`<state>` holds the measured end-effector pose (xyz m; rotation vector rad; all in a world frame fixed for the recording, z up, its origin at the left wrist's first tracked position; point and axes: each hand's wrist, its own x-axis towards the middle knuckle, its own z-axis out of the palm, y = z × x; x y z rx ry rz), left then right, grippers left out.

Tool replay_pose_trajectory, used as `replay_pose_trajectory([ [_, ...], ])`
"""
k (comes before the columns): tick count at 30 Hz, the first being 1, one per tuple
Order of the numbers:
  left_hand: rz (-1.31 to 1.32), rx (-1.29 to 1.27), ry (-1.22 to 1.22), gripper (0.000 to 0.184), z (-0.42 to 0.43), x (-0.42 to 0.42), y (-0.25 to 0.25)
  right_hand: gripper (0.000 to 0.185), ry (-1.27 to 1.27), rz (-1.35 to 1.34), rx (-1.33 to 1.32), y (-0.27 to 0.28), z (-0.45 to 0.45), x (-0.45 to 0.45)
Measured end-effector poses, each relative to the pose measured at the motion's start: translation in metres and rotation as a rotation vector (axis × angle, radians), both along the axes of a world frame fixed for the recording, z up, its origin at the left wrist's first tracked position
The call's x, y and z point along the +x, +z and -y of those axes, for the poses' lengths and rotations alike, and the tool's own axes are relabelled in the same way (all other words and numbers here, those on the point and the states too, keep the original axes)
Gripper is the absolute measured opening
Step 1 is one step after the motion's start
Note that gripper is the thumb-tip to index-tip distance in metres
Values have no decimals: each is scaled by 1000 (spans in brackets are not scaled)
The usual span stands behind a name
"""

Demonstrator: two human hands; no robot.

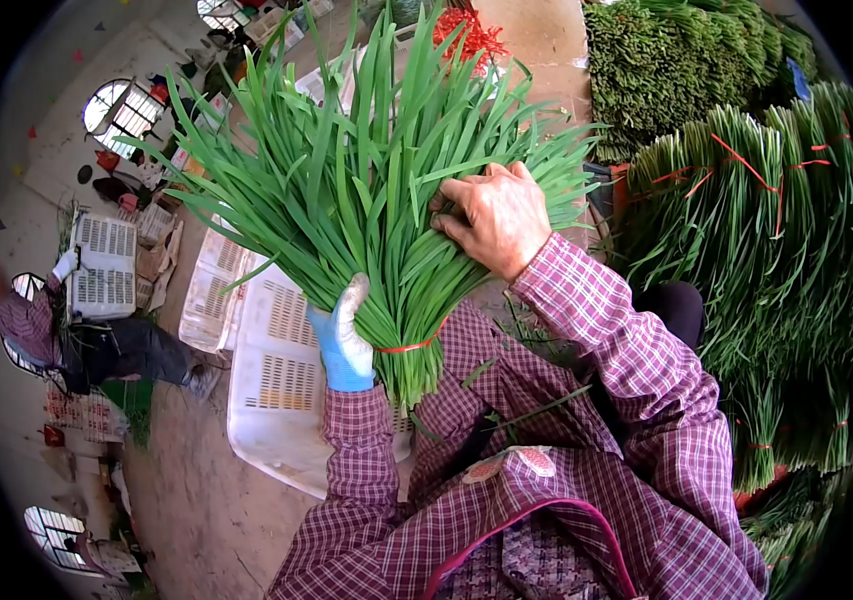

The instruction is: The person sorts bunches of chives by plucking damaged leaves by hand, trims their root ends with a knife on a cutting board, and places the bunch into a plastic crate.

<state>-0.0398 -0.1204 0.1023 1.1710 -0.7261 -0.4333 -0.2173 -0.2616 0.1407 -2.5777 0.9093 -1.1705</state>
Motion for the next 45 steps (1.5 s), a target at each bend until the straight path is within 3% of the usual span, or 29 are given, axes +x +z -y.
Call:
replay_pose_trajectory([
  [9, -30, 0, -4, 49, 0, -5, 3, 14, 38, 15, -22, -2, 1, 7],
  [13, -78, -15, -22, 44, 3, -8, 2, 14, -13, 90, -224, -11, -1, 15],
  [19, -102, -22, -46, 42, 0, -5, -4, 16, -35, 680, 44, 2, 22, -7],
  [20, -111, -10, -44, 41, 0, -4, -5, 19, -30, 664, 85, 10, 15, -17],
  [21, -120, 3, -40, 40, 0, -2, -6, 20, -103, 400, -10, 11, 15, -28],
  [26, -115, 43, -76, 38, 2, -10, 0, 16, 125, 382, -321, 43, -36, -11],
  [29, -31, -4, -86, 40, 1, -16, -1, 11, 302, 334, -382, 25, -56, 27],
  [35, -185, 41, -119, 43, -14, -13, -2, 18, 198, 121, -261, -25, -41, 38],
  [41, -224, 134, -117, 42, -25, -19, -18, 14, 186, 215, -21, -34, -46, 40],
  [45, -157, 170, -142, 44, -29, -15, -31, 19, 102, 144, -6, -29, -46, 47],
])
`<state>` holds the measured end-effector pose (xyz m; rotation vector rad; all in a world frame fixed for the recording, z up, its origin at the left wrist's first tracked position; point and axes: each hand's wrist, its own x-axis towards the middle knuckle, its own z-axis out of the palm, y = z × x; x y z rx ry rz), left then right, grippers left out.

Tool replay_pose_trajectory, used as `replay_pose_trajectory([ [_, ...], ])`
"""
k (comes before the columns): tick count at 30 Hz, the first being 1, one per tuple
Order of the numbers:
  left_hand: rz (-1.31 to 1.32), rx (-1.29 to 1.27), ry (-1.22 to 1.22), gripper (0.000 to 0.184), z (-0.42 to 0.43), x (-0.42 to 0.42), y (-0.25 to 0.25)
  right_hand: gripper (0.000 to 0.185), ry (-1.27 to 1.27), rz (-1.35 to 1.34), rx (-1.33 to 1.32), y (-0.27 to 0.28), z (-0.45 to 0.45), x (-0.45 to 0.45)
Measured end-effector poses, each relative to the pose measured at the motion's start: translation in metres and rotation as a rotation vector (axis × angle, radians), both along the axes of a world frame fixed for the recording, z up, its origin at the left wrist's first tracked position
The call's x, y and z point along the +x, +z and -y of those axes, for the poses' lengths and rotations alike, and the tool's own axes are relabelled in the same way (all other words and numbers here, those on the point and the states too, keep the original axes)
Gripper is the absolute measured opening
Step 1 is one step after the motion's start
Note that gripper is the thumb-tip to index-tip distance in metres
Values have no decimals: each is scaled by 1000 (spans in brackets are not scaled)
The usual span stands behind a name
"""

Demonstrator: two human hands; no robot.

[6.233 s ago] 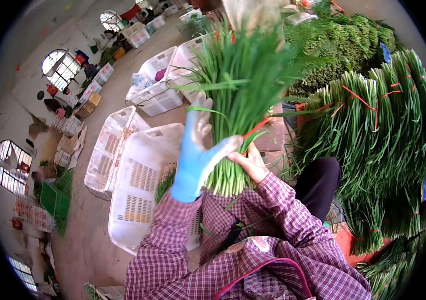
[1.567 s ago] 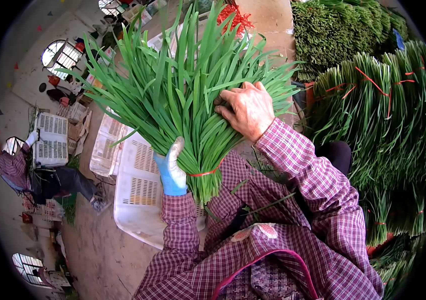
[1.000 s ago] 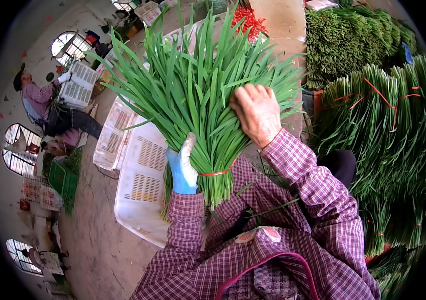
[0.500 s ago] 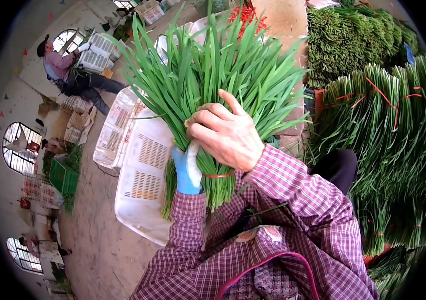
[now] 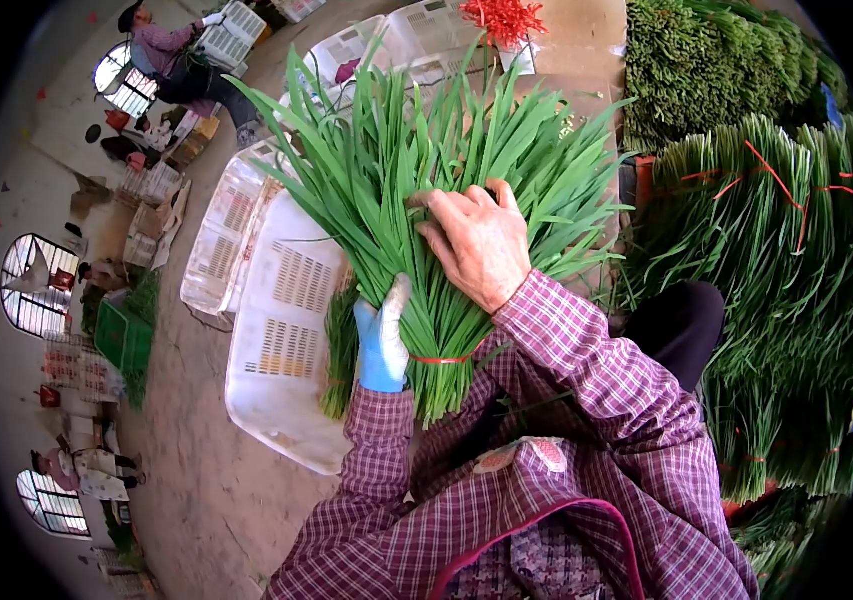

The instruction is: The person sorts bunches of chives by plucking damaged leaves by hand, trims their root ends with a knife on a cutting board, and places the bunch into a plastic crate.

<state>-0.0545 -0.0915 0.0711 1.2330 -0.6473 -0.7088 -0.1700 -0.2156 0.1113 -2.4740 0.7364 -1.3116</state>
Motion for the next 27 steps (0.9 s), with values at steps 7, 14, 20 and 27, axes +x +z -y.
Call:
replay_pose_trajectory([
  [7, -18, 31, 21, 43, 1, -1, -3, 19, -55, -2, 10, -4, 4, 9],
  [14, -26, 117, -19, 41, -15, 8, 27, 14, 13, 31, 78, -1, 0, 10],
  [20, 37, 252, -44, 41, -39, 2, 6, 13, 98, 28, 200, -45, -19, -5],
  [27, 24, 258, -15, 42, -39, -18, -23, 15, 30, -25, 111, -79, -26, -32],
])
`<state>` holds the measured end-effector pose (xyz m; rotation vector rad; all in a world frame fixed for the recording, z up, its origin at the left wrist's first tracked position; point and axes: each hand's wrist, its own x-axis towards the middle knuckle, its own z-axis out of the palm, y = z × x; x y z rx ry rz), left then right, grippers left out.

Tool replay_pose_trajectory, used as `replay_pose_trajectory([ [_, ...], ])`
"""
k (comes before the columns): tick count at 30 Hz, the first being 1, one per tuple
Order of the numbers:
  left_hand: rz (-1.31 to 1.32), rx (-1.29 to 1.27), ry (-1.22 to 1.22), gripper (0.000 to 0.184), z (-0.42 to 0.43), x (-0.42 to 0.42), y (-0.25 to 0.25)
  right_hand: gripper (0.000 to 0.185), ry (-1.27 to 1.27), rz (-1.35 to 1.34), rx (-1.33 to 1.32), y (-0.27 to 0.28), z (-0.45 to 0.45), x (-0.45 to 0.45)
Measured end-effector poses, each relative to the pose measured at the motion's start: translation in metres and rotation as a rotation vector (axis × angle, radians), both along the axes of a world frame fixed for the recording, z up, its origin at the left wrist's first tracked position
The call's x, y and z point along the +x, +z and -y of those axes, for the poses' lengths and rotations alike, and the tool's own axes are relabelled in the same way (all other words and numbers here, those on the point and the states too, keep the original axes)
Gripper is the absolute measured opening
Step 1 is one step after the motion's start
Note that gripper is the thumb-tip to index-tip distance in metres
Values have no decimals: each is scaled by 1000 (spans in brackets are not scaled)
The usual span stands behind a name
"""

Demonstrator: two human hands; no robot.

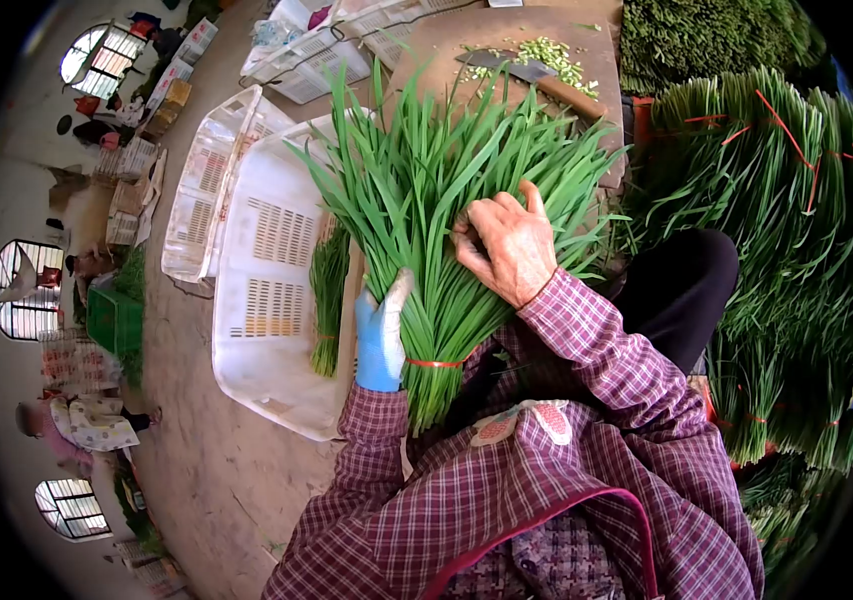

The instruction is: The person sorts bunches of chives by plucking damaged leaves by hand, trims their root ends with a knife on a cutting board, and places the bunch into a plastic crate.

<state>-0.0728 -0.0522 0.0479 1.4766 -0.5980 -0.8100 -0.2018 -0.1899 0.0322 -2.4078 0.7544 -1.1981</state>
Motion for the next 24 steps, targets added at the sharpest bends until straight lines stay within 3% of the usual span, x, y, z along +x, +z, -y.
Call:
replay_pose_trajectory([
  [13, 9, 33, 94, 45, -5, 6, -12, 21, -54, -189, -137, 19, -21, -48],
  [24, 52, 26, 64, 46, -5, 6, -14, 23, -1, -275, 73, 27, -45, -68],
])
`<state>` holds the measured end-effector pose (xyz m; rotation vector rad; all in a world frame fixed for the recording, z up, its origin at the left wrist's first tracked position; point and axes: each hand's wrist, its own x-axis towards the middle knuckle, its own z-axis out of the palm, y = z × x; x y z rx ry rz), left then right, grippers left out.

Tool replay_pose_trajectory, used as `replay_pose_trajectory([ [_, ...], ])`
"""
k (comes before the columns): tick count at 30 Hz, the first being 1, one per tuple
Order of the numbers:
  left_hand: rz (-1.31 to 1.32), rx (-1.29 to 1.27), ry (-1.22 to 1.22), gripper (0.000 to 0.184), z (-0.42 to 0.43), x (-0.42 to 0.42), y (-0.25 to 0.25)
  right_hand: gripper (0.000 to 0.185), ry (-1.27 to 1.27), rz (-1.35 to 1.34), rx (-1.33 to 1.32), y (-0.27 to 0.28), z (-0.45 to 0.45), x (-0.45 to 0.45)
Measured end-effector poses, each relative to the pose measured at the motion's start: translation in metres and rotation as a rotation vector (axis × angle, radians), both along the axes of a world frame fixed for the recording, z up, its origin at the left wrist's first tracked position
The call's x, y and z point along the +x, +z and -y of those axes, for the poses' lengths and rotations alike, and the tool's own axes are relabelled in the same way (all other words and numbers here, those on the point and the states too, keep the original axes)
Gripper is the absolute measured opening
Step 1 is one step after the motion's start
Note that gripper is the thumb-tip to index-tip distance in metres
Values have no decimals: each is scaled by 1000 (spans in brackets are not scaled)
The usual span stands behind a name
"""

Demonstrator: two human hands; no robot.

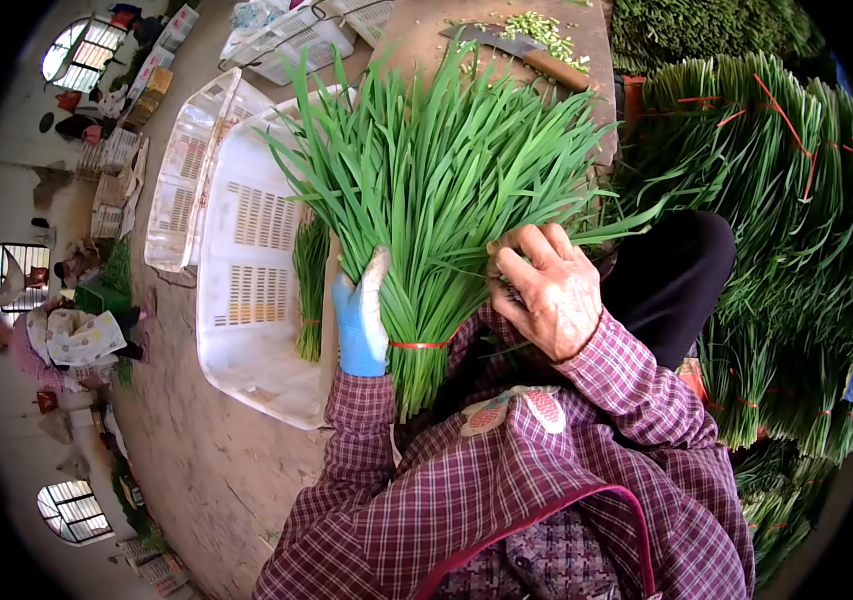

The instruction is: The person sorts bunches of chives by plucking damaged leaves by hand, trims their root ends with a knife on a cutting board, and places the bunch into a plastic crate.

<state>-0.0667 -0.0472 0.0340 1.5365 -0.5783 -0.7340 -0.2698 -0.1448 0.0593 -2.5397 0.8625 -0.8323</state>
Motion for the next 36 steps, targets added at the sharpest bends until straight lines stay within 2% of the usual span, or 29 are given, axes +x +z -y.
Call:
replay_pose_trajectory([
  [6, -14, 6, -5, 44, 3, -3, 3, 16, 16, 49, 41, -19, 21, 2],
  [10, -16, 43, 7, 44, 4, -5, 7, 22, -24, 36, 59, -11, 31, -4],
  [13, -18, 46, 11, 44, 7, -7, 9, 25, -110, 49, -36, -9, 42, -11],
  [15, -20, 51, 24, 44, 8, -7, 8, 19, -154, 54, -74, 4, 45, -15],
  [19, -13, 5, 32, 38, 9, -7, 4, 17, -54, 167, -155, 11, 34, 8],
  [23, -71, 30, -2, 43, 10, -9, 11, 24, 54, 86, -76, -14, 20, 44],
  [24, -68, 30, 1, 43, 9, -10, 11, 20, 77, 91, -59, -19, 19, 50],
  [26, -63, -35, 12, 37, 10, -11, 11, 25, 68, 84, -18, -22, 13, 59],
  [31, -46, -17, 17, 36, 11, -14, 16, 24, 59, 123, -36, -31, 12, 62],
  [36, -56, -17, 36, 35, 9, -15, 16, 17, 40, 228, -20, -30, 13, 56],
])
